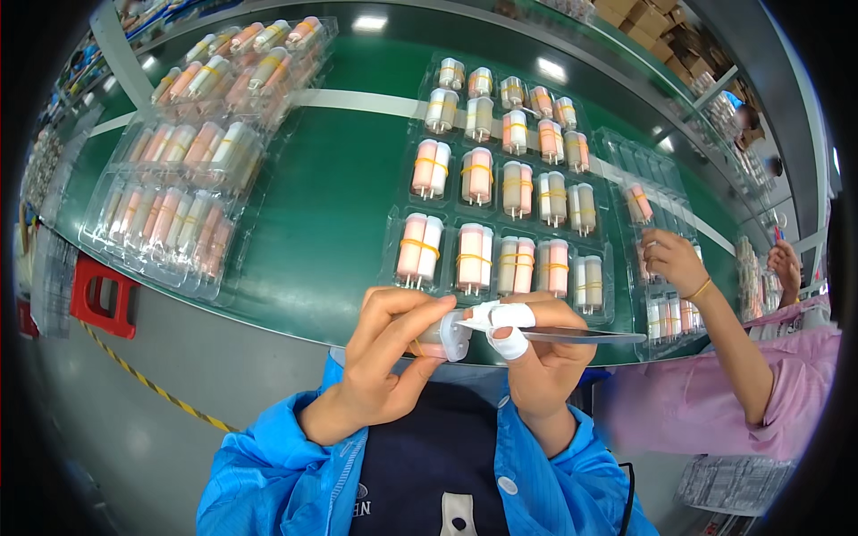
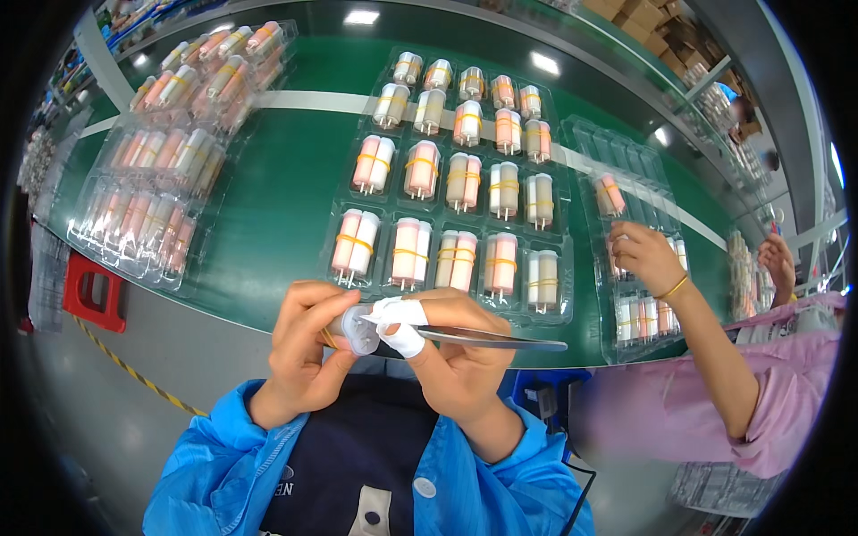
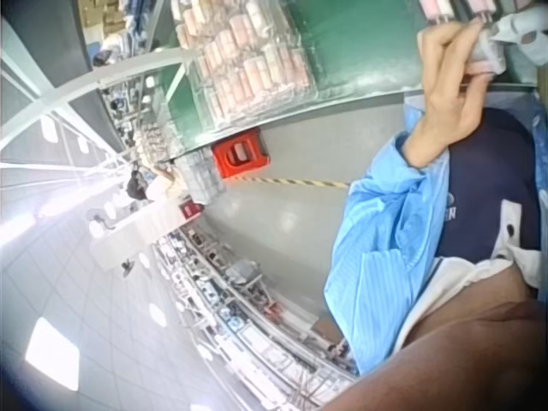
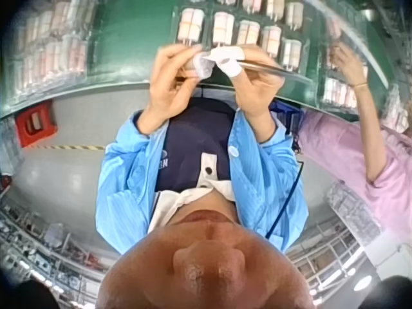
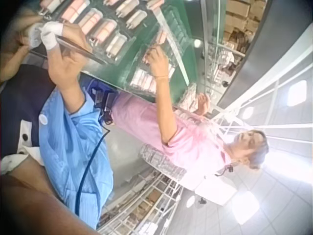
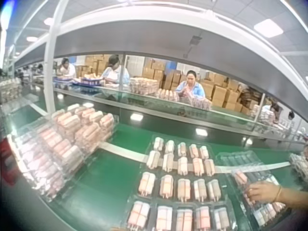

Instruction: The person uses tweezers to insert small white components into cylindrical objects held in a plastic tray. They handle the items one at a time, carefully placing the components into the openings of the cylinders.

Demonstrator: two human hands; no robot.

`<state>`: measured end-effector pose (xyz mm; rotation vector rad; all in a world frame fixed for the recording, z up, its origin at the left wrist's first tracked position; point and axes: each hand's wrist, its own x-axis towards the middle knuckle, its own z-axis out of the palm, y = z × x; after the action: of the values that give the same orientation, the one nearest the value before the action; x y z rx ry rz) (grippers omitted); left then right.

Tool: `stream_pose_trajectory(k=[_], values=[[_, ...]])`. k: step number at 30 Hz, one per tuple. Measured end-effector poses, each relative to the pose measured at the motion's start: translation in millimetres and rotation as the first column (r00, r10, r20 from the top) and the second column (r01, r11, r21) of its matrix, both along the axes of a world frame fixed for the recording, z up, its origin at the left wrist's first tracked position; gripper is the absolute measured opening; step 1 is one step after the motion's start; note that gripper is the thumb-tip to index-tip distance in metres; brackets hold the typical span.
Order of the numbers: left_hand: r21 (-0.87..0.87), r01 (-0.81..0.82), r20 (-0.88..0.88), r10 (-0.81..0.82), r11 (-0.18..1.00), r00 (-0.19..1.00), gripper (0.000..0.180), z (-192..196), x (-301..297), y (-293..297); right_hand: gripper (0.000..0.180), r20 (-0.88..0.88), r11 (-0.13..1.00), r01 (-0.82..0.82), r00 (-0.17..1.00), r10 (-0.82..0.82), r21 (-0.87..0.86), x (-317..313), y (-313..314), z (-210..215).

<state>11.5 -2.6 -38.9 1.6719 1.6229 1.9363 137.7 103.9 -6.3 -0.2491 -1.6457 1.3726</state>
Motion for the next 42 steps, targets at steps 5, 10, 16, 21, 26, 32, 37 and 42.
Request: stream_pose_trajectory(k=[5,10,16,21,26,32,37,42], values=[[-0.006,-0.019,-0.063,0.019,1.0,0.998,0.052,5.1,-0.5,-0.3,0.013,0.073,0.992,0.039,0.996,-0.048,0.121,1.2,-0.8,6.1],[0.009,-0.026,-0.138,0.027,1.0,0.99,0.048,-1.6,-3.1,-0.7,0.012,0.203,0.984,-0.044,0.979,0.008,0.174,3.9,5.5,19.7],[-0.057,0.017,-0.19,-0.027,0.998,0.981,0.049,-2.3,-6.9,-3.8,0.014,0.279,0.991,-0.104,0.957,0.076,0.087,6.1,8.9,25.1],[0.059,0.271,0.412,-0.271,0.961,0.87,0.051,-9.2,2.9,-1.1,0.016,-0.001,0.988,-0.079,0.997,0.08,-0.132,1.5,1.1,14.4],[0.106,0.302,0.456,-0.316,0.948,0.832,0.052,-12.1,3.4,-0.3,0.018,0.057,1.0,-0.007,0.998,0.006,0.029,3.6,-0.5,14.1],[0.104,0.292,0.434,-0.307,0.951,0.847,0.05,-11.0,3.3,-1.1,0.019,0.132,0.982,-0.024,0.991,-0.001,0.187,1.4,0.5,19.9],[0.105,0.291,0.342,-0.309,0.951,0.887,0.049,-13.2,0.4,-0.9,0.019,0.143,0.968,-0.028,0.99,-0.008,0.249,0.2,2.2,19.6],[0.078,0.257,0.292,-0.268,0.963,0.918,0.048,-10.0,-0.4,-1.4,0.02,0.152,0.953,-0.008,0.988,-0.04,0.303,-1.0,2.1,21.7]])
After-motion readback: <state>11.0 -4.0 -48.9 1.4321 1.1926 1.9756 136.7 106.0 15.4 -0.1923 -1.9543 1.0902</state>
